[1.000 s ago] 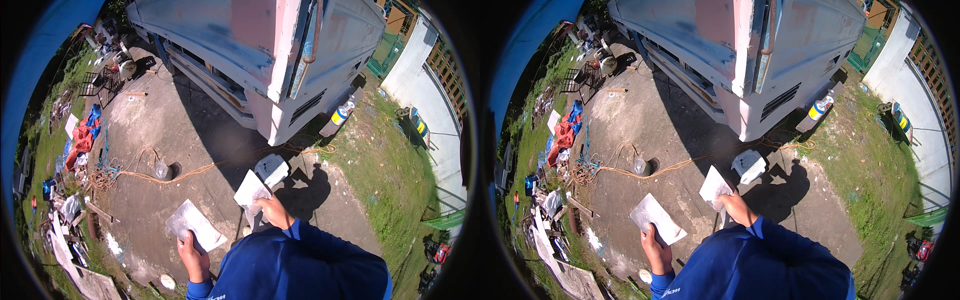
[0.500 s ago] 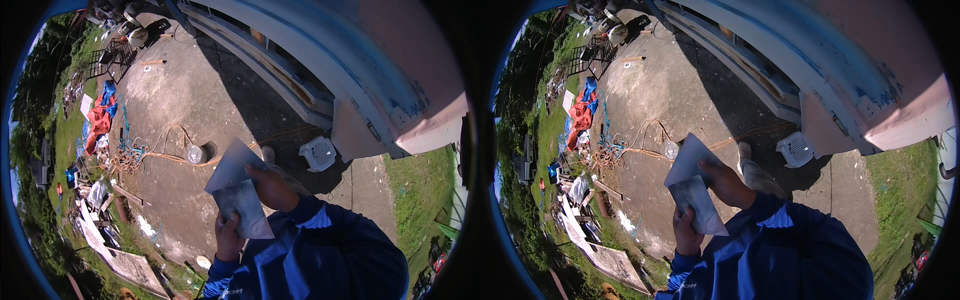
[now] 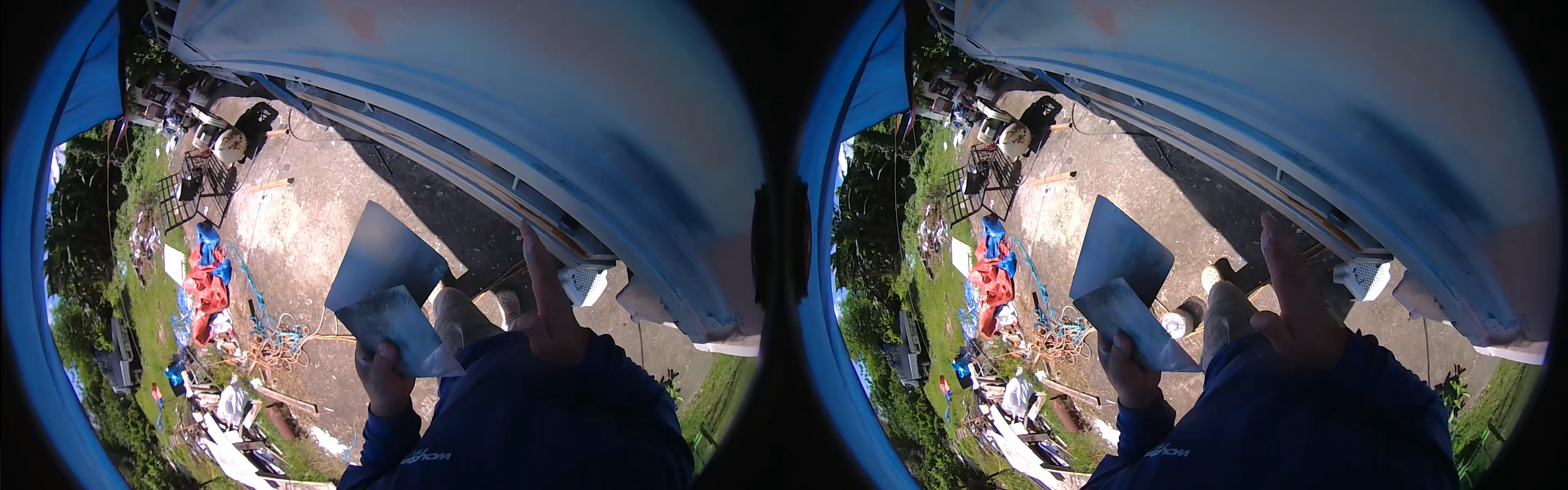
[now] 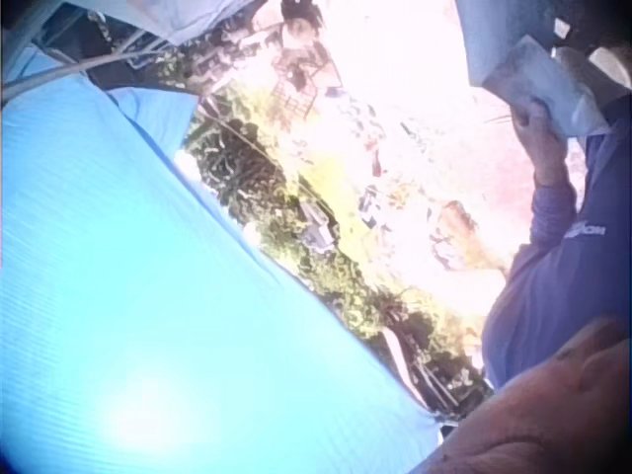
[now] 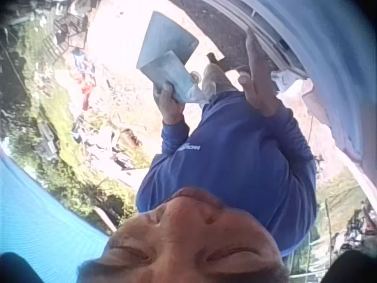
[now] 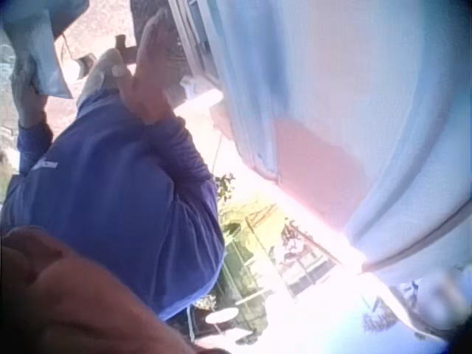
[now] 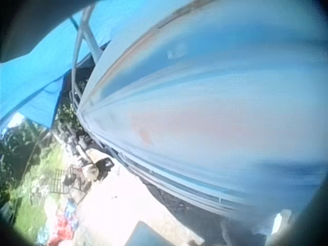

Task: The person sands the side panel of a white truck using a sanding block and sandpaper. They wipe the surface with a cloth to remove dust and inspect the panel with their fingers before continuing to sand the area.

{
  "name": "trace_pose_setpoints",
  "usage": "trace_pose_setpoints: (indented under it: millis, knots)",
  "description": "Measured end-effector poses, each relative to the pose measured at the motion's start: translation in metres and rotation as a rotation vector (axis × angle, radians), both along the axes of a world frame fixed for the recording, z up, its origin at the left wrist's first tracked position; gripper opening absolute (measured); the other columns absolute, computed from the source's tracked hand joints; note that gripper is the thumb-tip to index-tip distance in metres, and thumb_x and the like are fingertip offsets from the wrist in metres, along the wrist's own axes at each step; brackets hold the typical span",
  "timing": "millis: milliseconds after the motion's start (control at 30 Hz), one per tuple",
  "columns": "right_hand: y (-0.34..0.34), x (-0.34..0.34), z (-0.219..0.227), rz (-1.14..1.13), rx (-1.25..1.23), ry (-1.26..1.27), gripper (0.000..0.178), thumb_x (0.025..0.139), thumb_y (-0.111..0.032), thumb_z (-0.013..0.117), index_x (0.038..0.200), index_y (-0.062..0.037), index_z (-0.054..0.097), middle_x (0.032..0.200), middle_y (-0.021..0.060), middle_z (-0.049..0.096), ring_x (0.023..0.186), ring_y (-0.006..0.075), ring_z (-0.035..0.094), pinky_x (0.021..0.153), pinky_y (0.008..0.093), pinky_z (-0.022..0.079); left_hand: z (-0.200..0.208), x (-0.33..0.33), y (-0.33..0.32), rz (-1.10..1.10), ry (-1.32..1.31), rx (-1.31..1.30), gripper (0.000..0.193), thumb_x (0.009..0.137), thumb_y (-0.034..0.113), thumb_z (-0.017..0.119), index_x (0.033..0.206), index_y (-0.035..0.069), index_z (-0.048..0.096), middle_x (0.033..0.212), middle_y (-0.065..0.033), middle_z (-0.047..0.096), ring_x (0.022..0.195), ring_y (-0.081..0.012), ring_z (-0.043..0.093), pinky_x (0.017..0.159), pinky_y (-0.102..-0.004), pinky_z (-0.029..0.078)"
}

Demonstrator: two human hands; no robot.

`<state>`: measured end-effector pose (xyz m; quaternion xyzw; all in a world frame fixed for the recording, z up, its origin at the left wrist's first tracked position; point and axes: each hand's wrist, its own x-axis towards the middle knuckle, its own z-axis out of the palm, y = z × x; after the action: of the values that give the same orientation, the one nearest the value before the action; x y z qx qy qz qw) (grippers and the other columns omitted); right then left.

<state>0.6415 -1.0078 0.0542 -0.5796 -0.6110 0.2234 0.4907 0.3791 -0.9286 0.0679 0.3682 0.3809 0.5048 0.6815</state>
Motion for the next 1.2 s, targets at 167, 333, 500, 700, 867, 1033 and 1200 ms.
trace_pose_setpoints:
  millis: [167, 333, 500, 700, 867, 1033, 1200]
  knots:
    - [0.029, 0.017, 0.019, -0.726, 0.259, -0.367, 0.089, 0.1, -0.066, 0.026, 0.159, -0.0016, 0.006, 0.161, 0.0317, 0.008, 0.15, 0.0483, 0.011, 0.119, 0.0614, 0.015, 0.015, 0.028, 0.118, -0.267, 0.179, 0.17, 0.058, 0.09, 0.04, 0.068, 0.13, 0.0, 0.051, 0.107, -0.009, 0.063, 0.09, -0.0174, 0.065, 0.074, -0.0291, 0.054]
    - [0.04, 0.059, 0.056, -1.531, 0.348, -0.56, 0.086, 0.102, -0.062, 0.025, 0.158, 0.0013, 0.007, 0.162, 0.0311, 0.005, 0.152, 0.0464, 0.003, 0.119, 0.0612, 0.009, 0.032, 0.043, 0.217, -0.542, 0.288, 0.287, 0.055, 0.089, 0.034, 0.063, 0.128, -0.004, 0.053, 0.11, -0.0132, 0.061, 0.098, -0.0224, 0.062, 0.082, -0.0334, 0.052]
    - [0.018, 0.075, 0.091, -2.04, 0.401, -0.544, 0.083, 0.104, -0.057, 0.027, 0.156, 0.0057, 0.01, 0.163, 0.0309, 0.005, 0.153, 0.0441, 0.001, 0.121, 0.0558, 0.003, 0.053, 0.059, 0.292, -0.867, 0.439, 0.134, 0.04, 0.085, 0.012, 0.06, 0.12, -0.007, 0.055, 0.107, -0.014, 0.059, 0.097, -0.0266, 0.06, 0.082, -0.0391, 0.051]
    - [-0.029, 0.126, 0.145, -2.22, 0.539, -0.486, 0.082, 0.104, -0.054, 0.03, 0.154, 0.0096, 0.014, 0.162, 0.0309, 0.009, 0.153, 0.0412, 0.004, 0.123, 0.05, 0.002, 0.023, 0.079, 0.372, -1.065, 0.577, 1.124, 0.031, 0.088, 0.024, 0.066, 0.105, -0.001, 0.062, 0.108, -0.0258, 0.059, 0.097, -0.0441, 0.059, 0.08, -0.0547, 0.047]
    - [-0.067, 0.152, 0.183, -2.276, 0.538, -0.437, 0.08, 0.104, -0.05, 0.03, 0.154, 0.0109, 0.014, 0.162, 0.0299, 0.01, 0.153, 0.0395, 0.005, 0.124, 0.0459, 0.003, 0.031, 0.098, 0.383, -1.127, 0.541, 1.238, 0.026, 0.087, 0.025, 0.068, 0.1, 0.002, 0.064, 0.111, -0.0309, 0.058, 0.095, -0.0508, 0.056, 0.081, -0.0572, 0.045]
    - [-0.046, 0.155, 0.184, -2.328, 0.508, -0.419, 0.079, 0.104, -0.048, 0.033, 0.153, 0.0116, 0.017, 0.161, 0.0311, 0.013, 0.153, 0.0404, 0.006, 0.124, 0.0469, 0.004, 0.051, 0.108, 0.38, -1.319, 0.418, 0.308, 0.045, 0.096, 0.024, 0.059, 0.131, -0.001, 0.046, 0.115, -0.0124, 0.059, 0.093, -0.0233, 0.062, 0.072, -0.033, 0.054]
    - [-0.005, 0.14, 0.176, -2.344, 0.464, -0.48, 0.08, 0.103, -0.049, 0.034, 0.152, 0.0125, 0.019, 0.161, 0.0315, 0.015, 0.152, 0.0418, 0.009, 0.123, 0.0487, 0.005, 0.051, 0.111, 0.385, -1.333, 0.464, 0.772, 0.047, 0.099, 0.027, 0.056, 0.135, -0.002, 0.044, 0.116, -0.0143, 0.059, 0.094, -0.0251, 0.062, 0.076, -0.0341, 0.054]
